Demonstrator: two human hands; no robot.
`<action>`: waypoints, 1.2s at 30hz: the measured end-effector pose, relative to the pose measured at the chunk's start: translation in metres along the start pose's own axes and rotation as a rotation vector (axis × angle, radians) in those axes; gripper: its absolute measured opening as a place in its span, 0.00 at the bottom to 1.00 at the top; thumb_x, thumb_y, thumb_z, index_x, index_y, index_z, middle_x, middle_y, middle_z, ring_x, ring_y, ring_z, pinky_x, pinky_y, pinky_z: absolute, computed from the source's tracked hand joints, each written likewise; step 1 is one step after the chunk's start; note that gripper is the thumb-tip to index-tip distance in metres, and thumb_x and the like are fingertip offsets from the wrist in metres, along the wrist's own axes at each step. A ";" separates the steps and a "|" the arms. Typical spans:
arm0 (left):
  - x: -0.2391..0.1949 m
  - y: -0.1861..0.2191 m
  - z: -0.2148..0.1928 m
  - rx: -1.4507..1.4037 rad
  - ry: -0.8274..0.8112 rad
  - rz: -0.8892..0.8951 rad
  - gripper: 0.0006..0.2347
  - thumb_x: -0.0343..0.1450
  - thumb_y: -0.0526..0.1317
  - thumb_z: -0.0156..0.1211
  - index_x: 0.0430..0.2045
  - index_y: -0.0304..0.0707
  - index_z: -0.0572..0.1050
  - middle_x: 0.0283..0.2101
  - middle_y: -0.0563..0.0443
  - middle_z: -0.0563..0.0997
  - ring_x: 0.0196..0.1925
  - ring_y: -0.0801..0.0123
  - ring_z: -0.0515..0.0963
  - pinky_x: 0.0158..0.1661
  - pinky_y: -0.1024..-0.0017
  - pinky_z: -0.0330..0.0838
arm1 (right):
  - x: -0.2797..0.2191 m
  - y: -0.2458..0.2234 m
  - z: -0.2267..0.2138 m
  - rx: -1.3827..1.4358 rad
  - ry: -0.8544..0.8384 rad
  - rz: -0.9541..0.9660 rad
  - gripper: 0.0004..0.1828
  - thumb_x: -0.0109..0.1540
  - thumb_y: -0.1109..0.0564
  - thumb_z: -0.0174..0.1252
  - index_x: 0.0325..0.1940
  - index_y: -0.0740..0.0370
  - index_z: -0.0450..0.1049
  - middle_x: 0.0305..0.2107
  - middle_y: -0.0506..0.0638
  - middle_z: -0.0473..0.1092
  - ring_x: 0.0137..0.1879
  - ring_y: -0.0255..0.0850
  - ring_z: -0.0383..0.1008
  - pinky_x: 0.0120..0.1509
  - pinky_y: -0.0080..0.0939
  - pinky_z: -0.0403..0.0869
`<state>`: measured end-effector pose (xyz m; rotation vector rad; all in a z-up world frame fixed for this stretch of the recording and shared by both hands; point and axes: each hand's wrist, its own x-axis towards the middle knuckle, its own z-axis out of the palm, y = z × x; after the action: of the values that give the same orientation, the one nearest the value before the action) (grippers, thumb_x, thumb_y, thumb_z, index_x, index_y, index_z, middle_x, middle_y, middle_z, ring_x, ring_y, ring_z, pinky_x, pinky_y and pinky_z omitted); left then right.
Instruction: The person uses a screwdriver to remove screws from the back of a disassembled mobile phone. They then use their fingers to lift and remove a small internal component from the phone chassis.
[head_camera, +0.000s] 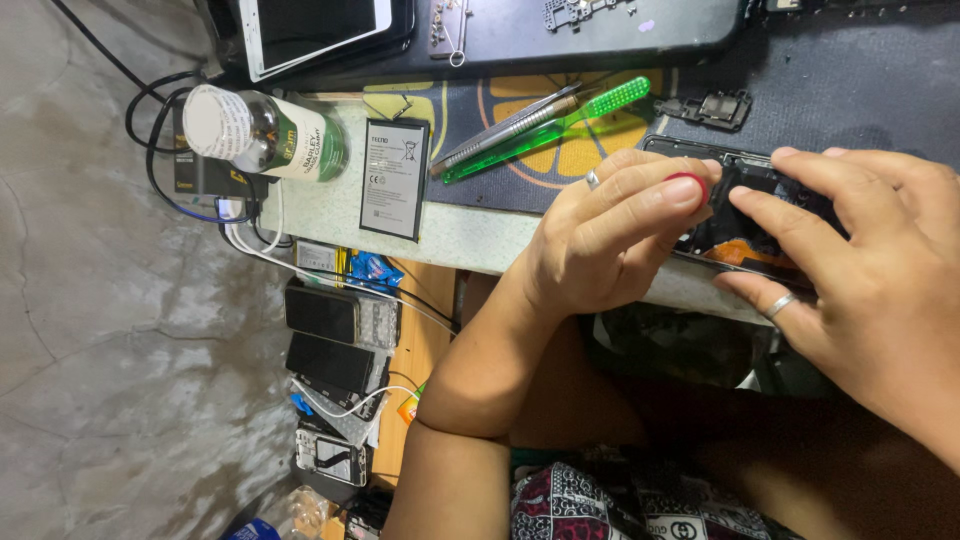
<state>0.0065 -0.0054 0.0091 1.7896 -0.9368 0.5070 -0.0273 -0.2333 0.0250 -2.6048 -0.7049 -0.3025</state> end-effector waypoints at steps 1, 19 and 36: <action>0.002 0.000 0.000 -0.006 0.008 0.004 0.20 0.76 0.24 0.66 0.59 0.39 0.65 0.55 0.43 0.77 0.52 0.56 0.83 0.51 0.68 0.81 | 0.001 -0.001 0.000 -0.004 -0.002 0.003 0.33 0.49 0.50 0.75 0.59 0.56 0.79 0.60 0.52 0.72 0.66 0.55 0.69 0.70 0.53 0.70; 0.021 0.024 0.007 0.073 0.018 -0.042 0.21 0.77 0.24 0.62 0.60 0.44 0.63 0.50 0.43 0.78 0.47 0.56 0.82 0.46 0.65 0.77 | 0.010 0.004 -0.011 -0.153 -0.103 -0.070 0.30 0.50 0.38 0.66 0.55 0.46 0.79 0.58 0.48 0.67 0.62 0.51 0.66 0.67 0.55 0.64; 0.021 0.019 0.020 0.049 0.176 -0.031 0.18 0.73 0.26 0.68 0.54 0.42 0.69 0.45 0.45 0.77 0.40 0.59 0.80 0.40 0.70 0.78 | 0.011 0.001 -0.007 -0.157 -0.085 0.000 0.33 0.48 0.40 0.69 0.57 0.46 0.78 0.56 0.42 0.70 0.61 0.48 0.68 0.65 0.53 0.66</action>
<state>0.0030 -0.0348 0.0265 1.7684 -0.7803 0.6614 -0.0177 -0.2329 0.0341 -2.7803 -0.7374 -0.2580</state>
